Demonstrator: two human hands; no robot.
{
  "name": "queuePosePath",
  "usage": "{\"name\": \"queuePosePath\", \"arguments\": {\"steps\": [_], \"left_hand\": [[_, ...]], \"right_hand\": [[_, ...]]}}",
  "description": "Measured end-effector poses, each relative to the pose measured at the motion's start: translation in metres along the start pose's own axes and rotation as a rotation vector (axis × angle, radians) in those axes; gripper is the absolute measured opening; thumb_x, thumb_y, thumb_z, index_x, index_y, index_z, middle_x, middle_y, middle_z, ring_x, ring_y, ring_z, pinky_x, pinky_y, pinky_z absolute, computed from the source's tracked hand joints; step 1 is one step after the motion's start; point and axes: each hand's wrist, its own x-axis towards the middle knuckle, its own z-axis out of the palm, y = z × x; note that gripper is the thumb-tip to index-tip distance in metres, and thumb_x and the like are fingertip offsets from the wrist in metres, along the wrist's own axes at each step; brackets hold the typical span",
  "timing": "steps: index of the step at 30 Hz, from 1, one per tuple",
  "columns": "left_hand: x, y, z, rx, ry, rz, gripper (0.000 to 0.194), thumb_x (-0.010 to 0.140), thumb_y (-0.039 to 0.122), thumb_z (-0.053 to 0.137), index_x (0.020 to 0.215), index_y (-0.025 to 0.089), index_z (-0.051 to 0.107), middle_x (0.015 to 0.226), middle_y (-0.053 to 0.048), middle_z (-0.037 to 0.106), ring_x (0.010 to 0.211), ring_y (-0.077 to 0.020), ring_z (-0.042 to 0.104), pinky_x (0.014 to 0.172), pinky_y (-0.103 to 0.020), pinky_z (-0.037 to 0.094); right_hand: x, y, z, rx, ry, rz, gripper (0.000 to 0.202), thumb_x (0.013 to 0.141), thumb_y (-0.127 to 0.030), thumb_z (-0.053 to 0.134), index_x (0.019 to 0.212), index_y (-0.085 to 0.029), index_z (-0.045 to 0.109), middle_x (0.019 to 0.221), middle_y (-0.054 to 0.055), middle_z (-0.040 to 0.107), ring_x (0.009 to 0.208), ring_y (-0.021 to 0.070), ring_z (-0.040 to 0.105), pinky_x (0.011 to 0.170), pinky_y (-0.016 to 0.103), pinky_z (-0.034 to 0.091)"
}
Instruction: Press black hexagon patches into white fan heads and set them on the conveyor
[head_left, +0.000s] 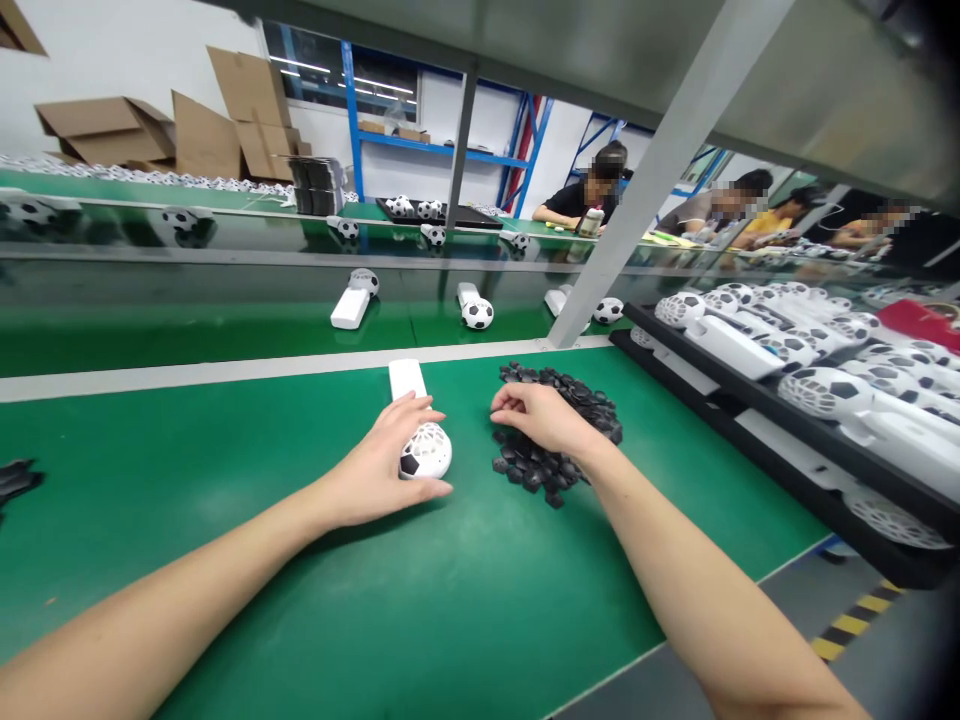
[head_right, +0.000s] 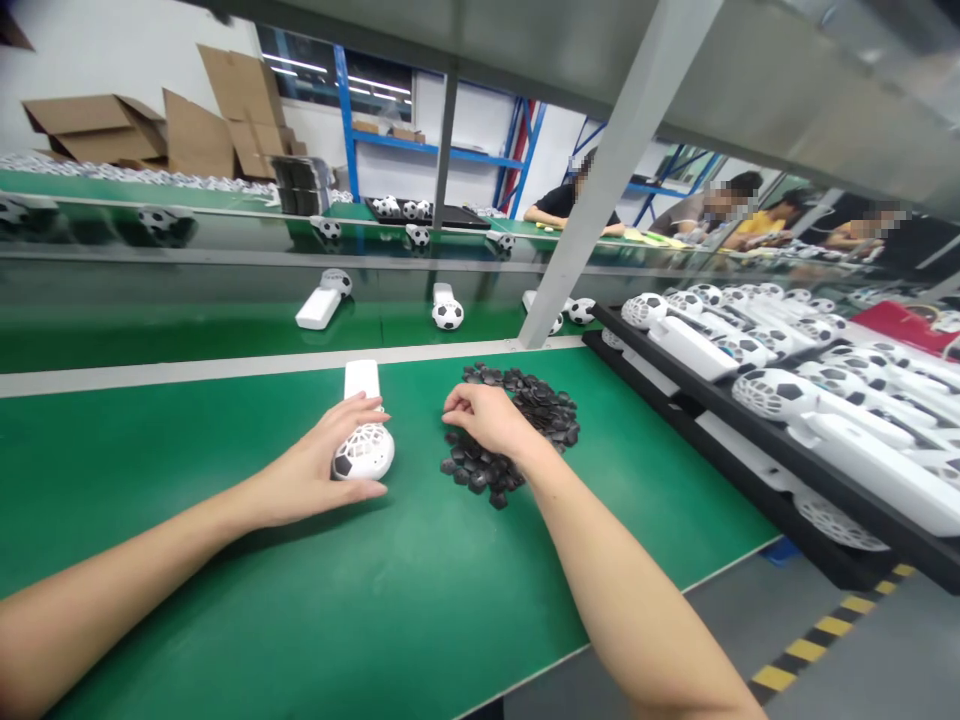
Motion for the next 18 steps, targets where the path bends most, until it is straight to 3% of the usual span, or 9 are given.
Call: {"name": "queuePosePath", "arguments": {"steps": [4, 7, 14, 18], "left_hand": [[0.002, -0.003, -0.001, -0.08, -0.056, 0.06, 0.056, 0.071, 0.03, 0.064, 0.121, 0.024, 0.039, 0.14, -0.006, 0.03, 0.134, -0.0249, 0.007, 0.108, -0.046, 0.018], [0.003, -0.005, -0.006, -0.143, -0.111, 0.103, 0.058, 0.07, 0.023, 0.064, 0.122, 0.025, 0.039, 0.138, -0.005, 0.033, 0.134, -0.0239, 0.007, 0.108, -0.045, 0.017], [0.004, -0.005, -0.006, -0.151, -0.104, 0.096, 0.056, 0.068, 0.02, 0.065, 0.119, 0.024, 0.04, 0.136, -0.004, 0.034, 0.134, -0.0221, 0.007, 0.108, -0.043, 0.017], [0.005, -0.002, -0.005, -0.162, -0.103, 0.075, 0.058, 0.069, 0.028, 0.068, 0.119, 0.023, 0.041, 0.135, -0.005, 0.035, 0.134, -0.0215, 0.007, 0.108, -0.042, 0.017]], "right_hand": [[-0.013, -0.031, 0.007, 0.166, 0.009, -0.314, 0.015, 0.083, -0.017, 0.051, 0.088, -0.021, 0.064, 0.086, 0.001, 0.062, 0.082, 0.0123, 0.057, 0.077, 0.027, 0.045], [-0.023, -0.045, 0.012, 0.172, -0.022, -0.457, 0.019, 0.085, -0.014, 0.047, 0.094, -0.021, 0.062, 0.088, 0.003, 0.059, 0.084, 0.0122, 0.055, 0.078, 0.027, 0.045], [-0.033, -0.049, 0.019, 0.043, -0.013, -0.656, 0.017, 0.085, -0.011, 0.046, 0.091, -0.018, 0.06, 0.09, 0.005, 0.061, 0.086, 0.0129, 0.055, 0.074, 0.026, 0.047], [-0.031, -0.051, 0.025, -0.005, 0.021, -0.812, 0.024, 0.085, -0.005, 0.041, 0.09, -0.018, 0.061, 0.088, 0.004, 0.064, 0.084, 0.0132, 0.055, 0.074, 0.027, 0.046]]}}
